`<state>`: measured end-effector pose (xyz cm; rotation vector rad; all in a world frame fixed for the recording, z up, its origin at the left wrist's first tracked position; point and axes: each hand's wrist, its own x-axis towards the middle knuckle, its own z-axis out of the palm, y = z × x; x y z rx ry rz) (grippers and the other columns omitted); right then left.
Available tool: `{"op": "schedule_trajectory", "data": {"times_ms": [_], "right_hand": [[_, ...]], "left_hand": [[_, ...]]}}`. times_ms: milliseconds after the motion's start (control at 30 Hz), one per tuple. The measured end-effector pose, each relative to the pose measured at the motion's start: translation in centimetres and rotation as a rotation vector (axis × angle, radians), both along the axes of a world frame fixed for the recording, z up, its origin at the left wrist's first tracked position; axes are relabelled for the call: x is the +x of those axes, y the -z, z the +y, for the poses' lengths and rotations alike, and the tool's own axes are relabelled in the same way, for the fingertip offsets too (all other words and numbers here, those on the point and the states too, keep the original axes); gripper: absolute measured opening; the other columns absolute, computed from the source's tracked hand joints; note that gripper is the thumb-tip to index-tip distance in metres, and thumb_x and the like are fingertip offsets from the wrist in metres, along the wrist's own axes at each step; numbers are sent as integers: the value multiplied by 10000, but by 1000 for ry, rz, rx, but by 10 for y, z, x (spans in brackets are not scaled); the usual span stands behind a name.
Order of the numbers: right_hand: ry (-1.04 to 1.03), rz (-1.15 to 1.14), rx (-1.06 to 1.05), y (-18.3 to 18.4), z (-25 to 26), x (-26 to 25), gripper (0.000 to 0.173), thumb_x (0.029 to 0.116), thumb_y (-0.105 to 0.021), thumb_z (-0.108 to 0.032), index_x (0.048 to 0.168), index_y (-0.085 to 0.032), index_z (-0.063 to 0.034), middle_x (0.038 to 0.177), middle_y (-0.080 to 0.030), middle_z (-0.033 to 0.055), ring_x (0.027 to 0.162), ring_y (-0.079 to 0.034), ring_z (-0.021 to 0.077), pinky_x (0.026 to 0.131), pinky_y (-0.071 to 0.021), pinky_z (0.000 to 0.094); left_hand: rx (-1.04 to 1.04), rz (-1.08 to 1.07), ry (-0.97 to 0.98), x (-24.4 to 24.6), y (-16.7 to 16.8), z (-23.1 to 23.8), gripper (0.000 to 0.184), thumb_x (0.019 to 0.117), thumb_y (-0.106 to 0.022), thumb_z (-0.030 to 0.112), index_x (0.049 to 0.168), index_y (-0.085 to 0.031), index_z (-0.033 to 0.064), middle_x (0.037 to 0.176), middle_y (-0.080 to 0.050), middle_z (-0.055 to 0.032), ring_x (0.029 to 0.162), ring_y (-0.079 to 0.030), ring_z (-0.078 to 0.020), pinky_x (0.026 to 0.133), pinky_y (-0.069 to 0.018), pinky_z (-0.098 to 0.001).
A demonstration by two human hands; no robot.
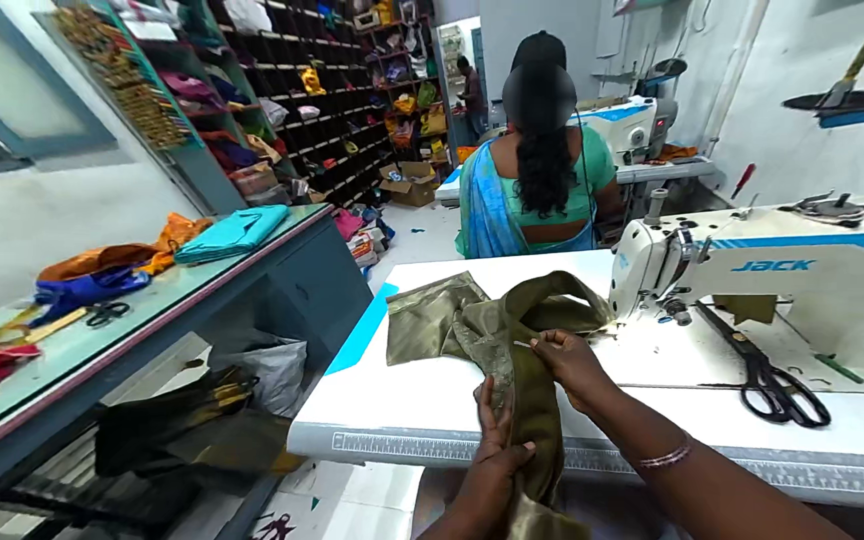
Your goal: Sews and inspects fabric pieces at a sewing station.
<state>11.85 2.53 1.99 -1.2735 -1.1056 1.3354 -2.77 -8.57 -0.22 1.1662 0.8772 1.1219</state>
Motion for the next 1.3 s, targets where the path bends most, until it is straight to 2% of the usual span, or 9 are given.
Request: {"op": "schedule_trajectory", "data": {"times_ms": [100,167,233,300,367,533,833,1067,1300], "right_hand": [[60,-257,107,18,17,26,222,1053,-579,-144,1174,-595,41,976,-659,166,850,-624,228,801,-515,424],[43,-451,121,26,24,48,276,1050,-586,-152,1220,-607,64,1066,-674,233,949,-660,326,887,-522,505],[-27,-574,44,33,25,69,313,1049,-578,-153,1269,-596,69,1144,-664,258,1036,-656,362,955,-503,521],[-59,-647,-1,41,23,86,289,1053,-554,-145,1264,-605,46,1126,-676,231,1027,-660,333,950,-501,491],[-74,-715,-5,40,19,99,302,1058,-532,-145,1285,-609,38,1160,-678,239,1089,-652,352,987,-480,501],[-55,-763,20,41,15,110,352,1025,-545,-77,1355,-555,46,1168,-676,252,1115,-654,365,1007,-482,495],[-29,-675,-27,51,11,117,381,963,-628,-61,1334,-564,-5,1040,-696,133,922,-671,237,872,-527,412],[-45,-613,-84,51,-14,127,586,909,-771,-174,1392,-493,9,1158,-667,153,1018,-662,263,925,-525,437],[2,-411,-148,54,-56,135,432,1040,-605,-246,1394,-482,-31,1049,-706,144,902,-683,219,860,-536,412]], "left_hand": [[17,-2,132,38,-2,12,854,993,-477,62,1616,104,120,1695,-101,-180,1510,-317,-169,1176,-376,-341],[82,159,251,56,-13,20,816,1024,-495,138,1618,56,44,1678,-135,-226,1516,-310,-214,1196,-356,-362],[275,510,244,66,-26,29,655,1038,-535,198,1577,-265,-56,1599,-359,-249,1457,-430,-271,1178,-397,-387],[557,876,126,77,-39,39,427,1045,-515,241,1388,-597,-1,1456,-561,-187,1355,-537,-289,1130,-433,-423],[755,999,27,87,-39,62,343,1024,-528,232,1226,-723,35,1332,-652,-166,1265,-598,-326,1084,-459,-491],[656,1237,398,105,-24,125,486,1119,-327,335,1388,-612,49,1465,-574,-127,1435,-455,-269,1239,-214,-504],[452,1434,423,114,7,108,531,1128,-275,352,1539,-415,46,1482,-535,-191,1416,-469,-341,1196,-279,-562],[425,1371,449,103,16,114,522,1128,-239,375,1537,-464,140,1602,-442,-47,1522,-325,-268,1184,-246,-600],[415,1303,477,104,26,140,513,1082,-425,344,1571,-424,188,1642,-379,-27,1555,-252,-246,1220,-140,-626]]}}
